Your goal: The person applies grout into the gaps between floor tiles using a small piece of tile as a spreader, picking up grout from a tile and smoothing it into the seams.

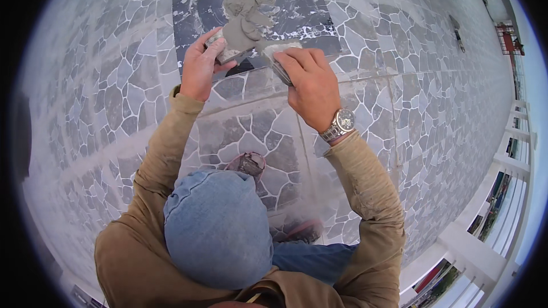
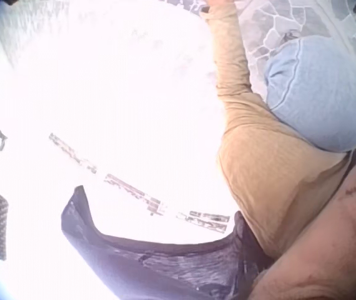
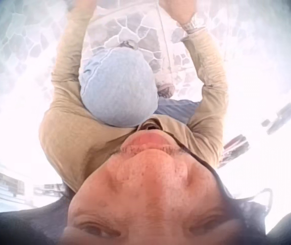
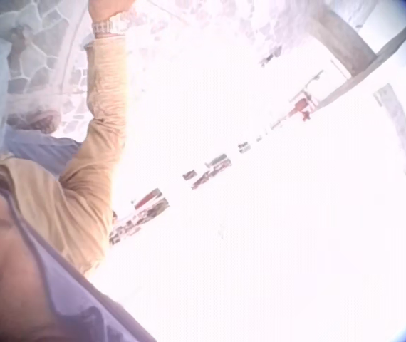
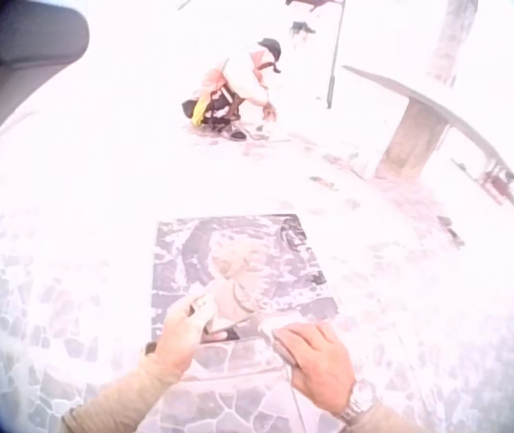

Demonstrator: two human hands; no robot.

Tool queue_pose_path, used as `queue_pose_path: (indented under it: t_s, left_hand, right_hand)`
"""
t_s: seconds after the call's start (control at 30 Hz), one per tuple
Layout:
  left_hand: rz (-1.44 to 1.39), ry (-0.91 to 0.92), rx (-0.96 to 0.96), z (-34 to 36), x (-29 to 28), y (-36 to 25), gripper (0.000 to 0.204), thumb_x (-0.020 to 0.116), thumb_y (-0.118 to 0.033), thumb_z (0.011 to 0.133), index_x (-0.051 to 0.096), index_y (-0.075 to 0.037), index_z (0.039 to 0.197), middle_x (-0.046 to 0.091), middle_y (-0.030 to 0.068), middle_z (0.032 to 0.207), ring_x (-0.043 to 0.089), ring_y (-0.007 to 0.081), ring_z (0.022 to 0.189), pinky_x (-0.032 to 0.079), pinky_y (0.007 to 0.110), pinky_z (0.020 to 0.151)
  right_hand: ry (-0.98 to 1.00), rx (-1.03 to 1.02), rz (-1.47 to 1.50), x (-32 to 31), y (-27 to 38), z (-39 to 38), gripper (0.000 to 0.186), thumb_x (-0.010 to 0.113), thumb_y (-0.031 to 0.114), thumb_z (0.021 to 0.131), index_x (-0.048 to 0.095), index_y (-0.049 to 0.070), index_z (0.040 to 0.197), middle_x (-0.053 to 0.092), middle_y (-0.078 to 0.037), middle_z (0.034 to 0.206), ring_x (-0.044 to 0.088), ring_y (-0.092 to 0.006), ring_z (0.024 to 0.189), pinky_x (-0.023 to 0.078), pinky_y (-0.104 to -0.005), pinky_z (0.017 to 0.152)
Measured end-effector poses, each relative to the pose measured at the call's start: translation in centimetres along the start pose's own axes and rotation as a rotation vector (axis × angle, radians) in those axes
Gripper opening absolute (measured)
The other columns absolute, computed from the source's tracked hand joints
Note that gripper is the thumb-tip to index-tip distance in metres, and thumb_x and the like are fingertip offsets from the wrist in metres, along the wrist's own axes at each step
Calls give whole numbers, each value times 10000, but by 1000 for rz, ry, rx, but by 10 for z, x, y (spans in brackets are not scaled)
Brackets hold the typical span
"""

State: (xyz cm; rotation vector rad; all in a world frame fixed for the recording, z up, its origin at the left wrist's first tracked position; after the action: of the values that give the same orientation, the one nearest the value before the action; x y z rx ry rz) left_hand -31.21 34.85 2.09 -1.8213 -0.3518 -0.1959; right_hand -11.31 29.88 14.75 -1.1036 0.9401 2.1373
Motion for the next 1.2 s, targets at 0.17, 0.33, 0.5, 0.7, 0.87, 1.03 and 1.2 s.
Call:
queue_pose_path:
  t_s: [0.17,0.33,0.5,0.7,0.87,1.03,1.2]
  left_hand:
    - [77,-14,108,0,-2,-22,426,574,-124,1015,508,19,1411,660,108,1154,682,161,966,649,317,732]
    - [162,-53,235,15,-7,-40,432,596,-141,1002,520,59,1377,662,92,1020,656,108,831,644,288,660]
    - [158,-36,162,28,-8,-30,403,572,-127,1022,525,-2,1402,672,93,1132,686,134,935,650,298,721]
    - [149,77,91,12,0,-27,389,564,-115,1024,535,-14,1398,674,73,1130,688,130,926,644,289,718]
    - [193,60,98,-5,-19,-13,390,544,-124,1034,525,-22,1410,667,72,1159,683,133,959,638,287,712]
    - [49,-120,-37,9,-65,33,427,558,-135,1032,488,-21,1438,662,78,1198,675,148,1019,634,303,761]
    - [-110,-264,-21,24,-123,38,360,598,-149,1021,539,15,1336,662,98,1163,685,180,981,622,331,805]
  right_hand:
    - [-4,-91,-37,15,6,17,537,634,-89,660,673,82,1168,652,-55,1120,587,-303,1019,518,-404,866]
    - [-70,-95,-76,28,6,26,566,629,-93,652,676,83,1188,655,-62,1150,586,-314,1011,513,-414,869]
    - [-135,-71,-45,37,4,31,607,623,-107,629,677,83,1202,657,-72,1173,585,-329,1017,511,-413,875]
    - [-157,-61,-4,50,-20,58,615,615,-104,622,682,90,1202,658,-71,1178,582,-332,1017,506,-420,880]
    - [-385,-76,69,50,-57,108,544,603,-91,675,683,92,1181,656,-72,1102,572,-336,1015,500,-416,884]
    - [-192,103,4,141,-153,119,459,647,-28,751,693,100,1190,669,-114,1147,588,-348,1064,485,-407,927]
    - [-311,271,227,141,-167,114,398,630,30,763,710,83,1149,662,-139,1112,595,-375,1031,500,-452,931]
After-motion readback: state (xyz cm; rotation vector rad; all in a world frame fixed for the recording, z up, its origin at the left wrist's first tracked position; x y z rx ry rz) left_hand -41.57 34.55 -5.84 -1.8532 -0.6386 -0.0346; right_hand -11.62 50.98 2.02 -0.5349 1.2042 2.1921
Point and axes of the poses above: each hand's wrist, its own z-axis towards the middle knuckle, its own x-axis out of the palm, y = z × x, the point moved 10 cm from there along z, towards the middle knuckle
